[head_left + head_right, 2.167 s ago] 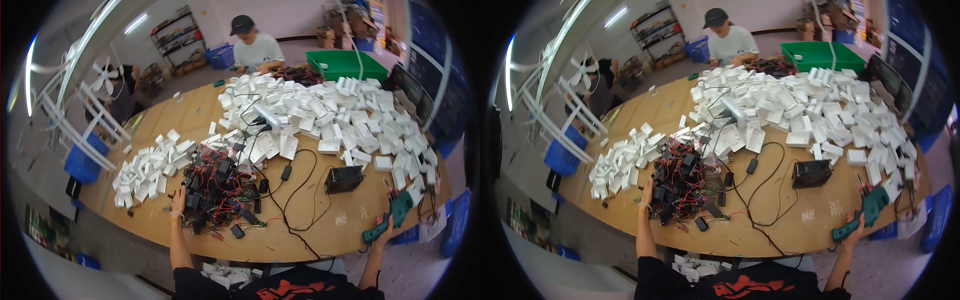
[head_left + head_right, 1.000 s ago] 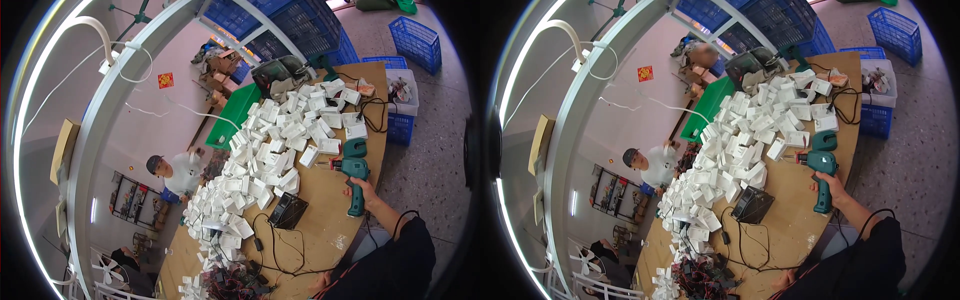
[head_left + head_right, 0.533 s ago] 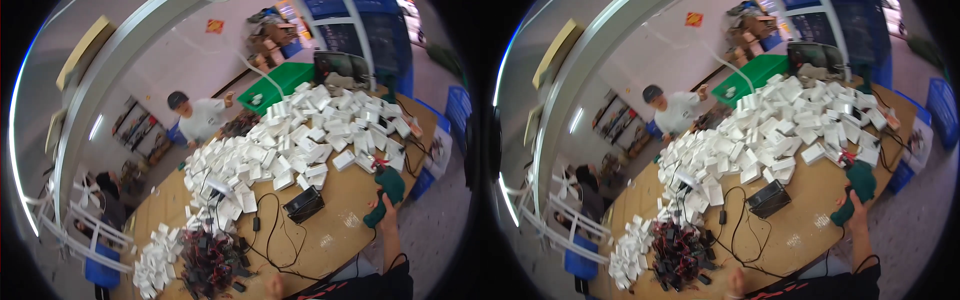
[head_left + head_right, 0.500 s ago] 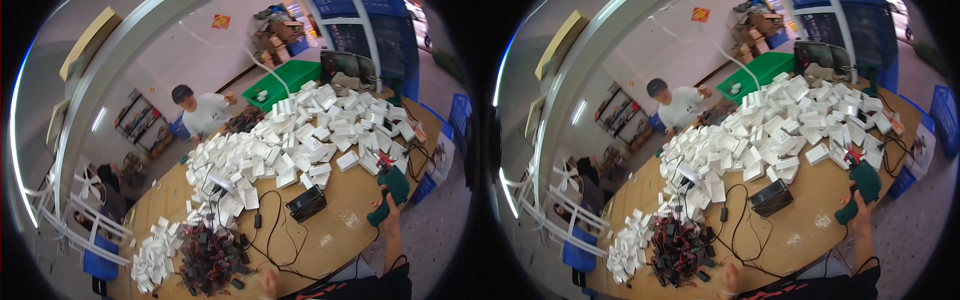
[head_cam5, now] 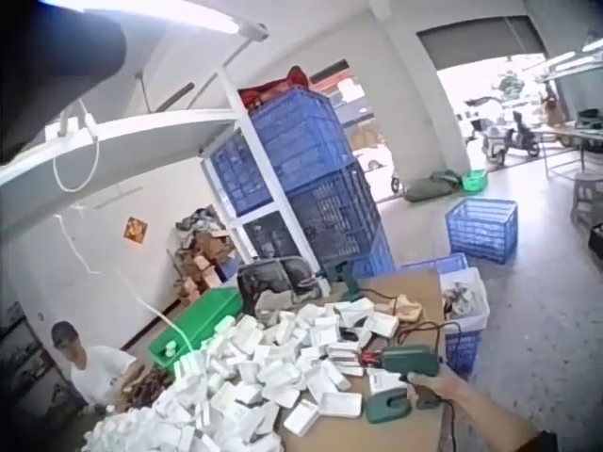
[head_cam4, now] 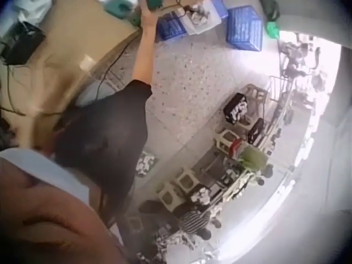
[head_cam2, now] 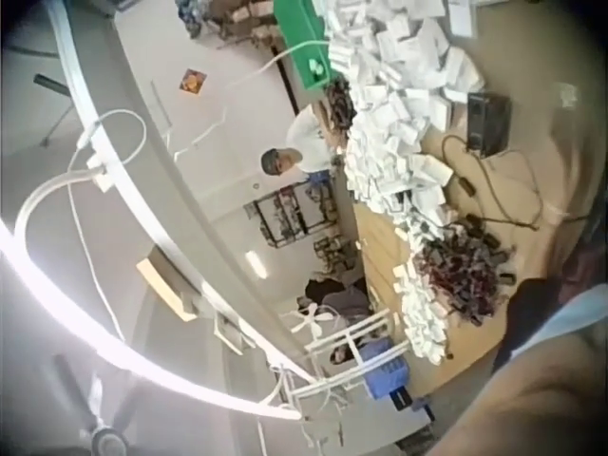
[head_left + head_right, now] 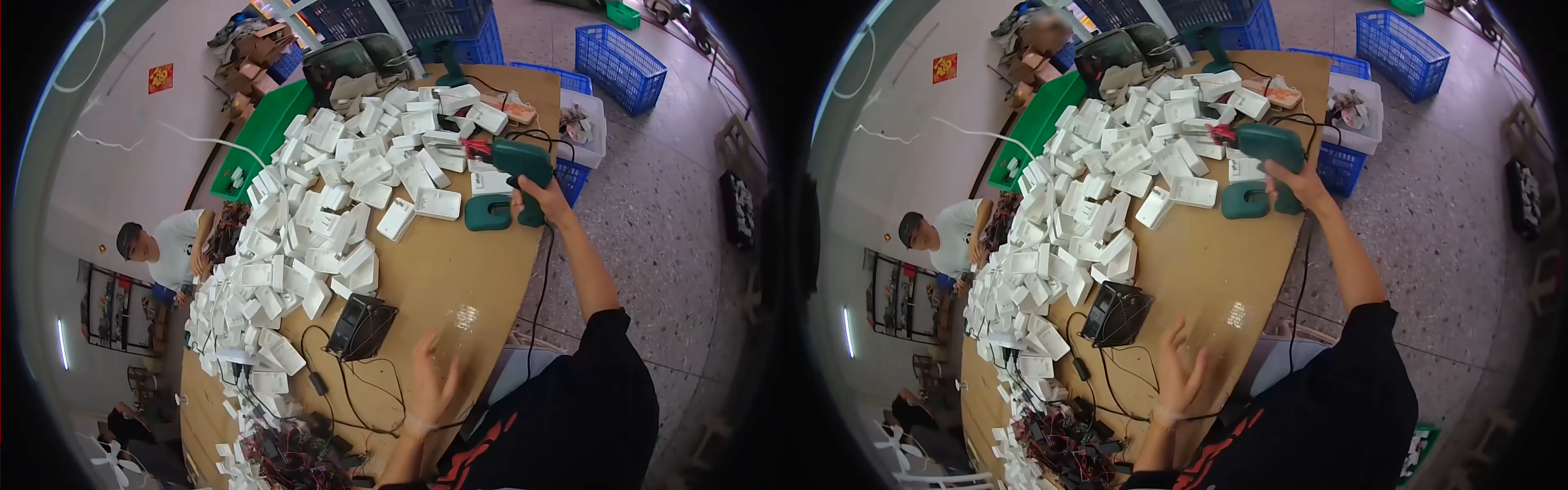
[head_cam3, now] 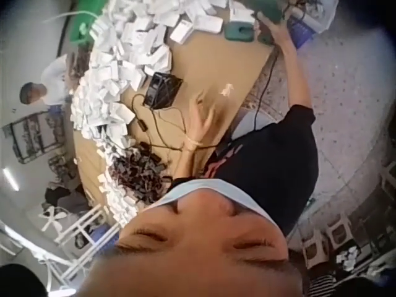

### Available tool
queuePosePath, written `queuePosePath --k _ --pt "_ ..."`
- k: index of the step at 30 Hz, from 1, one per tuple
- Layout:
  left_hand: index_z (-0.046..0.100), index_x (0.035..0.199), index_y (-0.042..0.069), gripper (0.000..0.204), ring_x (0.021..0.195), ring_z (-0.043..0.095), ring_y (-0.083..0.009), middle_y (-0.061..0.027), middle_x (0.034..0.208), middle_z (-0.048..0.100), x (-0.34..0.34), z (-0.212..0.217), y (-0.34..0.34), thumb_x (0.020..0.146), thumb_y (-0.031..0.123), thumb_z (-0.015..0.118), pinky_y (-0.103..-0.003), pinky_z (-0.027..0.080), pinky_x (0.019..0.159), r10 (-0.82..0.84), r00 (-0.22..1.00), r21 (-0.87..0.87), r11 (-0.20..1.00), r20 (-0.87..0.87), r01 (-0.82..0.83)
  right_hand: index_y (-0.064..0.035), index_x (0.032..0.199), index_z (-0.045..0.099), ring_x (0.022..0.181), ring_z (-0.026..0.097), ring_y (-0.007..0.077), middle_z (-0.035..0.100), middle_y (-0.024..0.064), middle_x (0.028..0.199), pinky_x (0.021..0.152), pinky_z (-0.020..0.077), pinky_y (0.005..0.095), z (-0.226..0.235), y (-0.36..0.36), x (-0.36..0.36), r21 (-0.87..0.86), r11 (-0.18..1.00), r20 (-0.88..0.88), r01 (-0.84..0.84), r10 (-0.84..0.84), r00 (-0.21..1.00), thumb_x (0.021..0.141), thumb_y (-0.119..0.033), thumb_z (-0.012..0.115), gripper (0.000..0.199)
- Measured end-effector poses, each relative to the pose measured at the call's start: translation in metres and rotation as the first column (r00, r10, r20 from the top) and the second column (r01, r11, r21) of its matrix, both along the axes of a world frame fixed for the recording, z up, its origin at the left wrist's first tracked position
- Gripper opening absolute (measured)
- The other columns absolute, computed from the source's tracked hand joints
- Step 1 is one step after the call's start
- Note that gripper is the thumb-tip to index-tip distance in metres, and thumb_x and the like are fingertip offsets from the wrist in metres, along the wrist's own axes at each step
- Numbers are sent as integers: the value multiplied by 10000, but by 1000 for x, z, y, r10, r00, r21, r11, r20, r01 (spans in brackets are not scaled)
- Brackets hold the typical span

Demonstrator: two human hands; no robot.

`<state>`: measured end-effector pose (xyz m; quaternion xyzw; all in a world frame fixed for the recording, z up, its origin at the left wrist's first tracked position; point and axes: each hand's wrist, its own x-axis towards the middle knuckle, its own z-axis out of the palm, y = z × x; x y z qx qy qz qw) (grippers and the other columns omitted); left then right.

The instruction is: Using a hot glue gun to apply adhesive to small white cardboard boxes for assembly.

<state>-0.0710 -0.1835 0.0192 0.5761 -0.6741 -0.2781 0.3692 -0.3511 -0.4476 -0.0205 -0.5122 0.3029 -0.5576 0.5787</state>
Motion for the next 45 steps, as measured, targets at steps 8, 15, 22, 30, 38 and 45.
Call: queuePosePath --k 8,15,22,30,38,45 --pt "379 1408 -18 592 1359 347 -407 -233 1455 383 -77 -75 -196 897 145 631 -438 333 1092 -126 965 -299 934 232 194 -15 869 631 576 556 98 606 28 667 544 445 257 2 -6 7 -50 993 -133 -104 96 986 827 -255 761 276" --pt "478 1366 39 474 1315 432 -369 -201 1394 483 -79 -81 -213 903 43 580 -417 384 1064 -153 978 -215 960 139 181 -11 969 675 867 614 131 669 40 877 773 483 283 5 -5 9 -101 990 -105 -100 89 990 709 -238 858 391" --pt "493 1338 23 462 1325 421 -363 -199 1376 501 -80 -79 -215 885 45 578 -414 359 1081 -118 977 -242 957 178 160 -8 979 684 769 626 119 701 64 851 718 493 272 -15 -16 35 -312 949 -146 -48 2 989 782 -174 781 275" --pt "393 1420 9 579 1357 349 -406 -247 1452 389 -80 -77 -192 885 83 602 -402 314 1109 -76 975 -304 943 208 139 -5 1320 496 1195 508 392 525 241 1303 979 419 420 -18 44 42 -490 767 -448 415 -630 635 759 -227 780 666" --pt "384 748 106 288 647 410 -88 5 719 416 -16 -23 17 921 86 613 -228 360 592 248 724 114 967 -644 -229 -88 731 395 636 401 149 419 48 770 585 366 285 30 206 25 -232 953 -126 193 -226 966 823 7 668 303" --pt "370 771 100 265 633 389 -139 -21 723 394 -3 -1 125 991 186 489 -285 352 612 41 380 -30 983 -924 -181 -106 611 201 384 331 107 367 22 504 379 238 265 101 172 62 -673 84 543 -735 731 -414 857 -33 653 520"
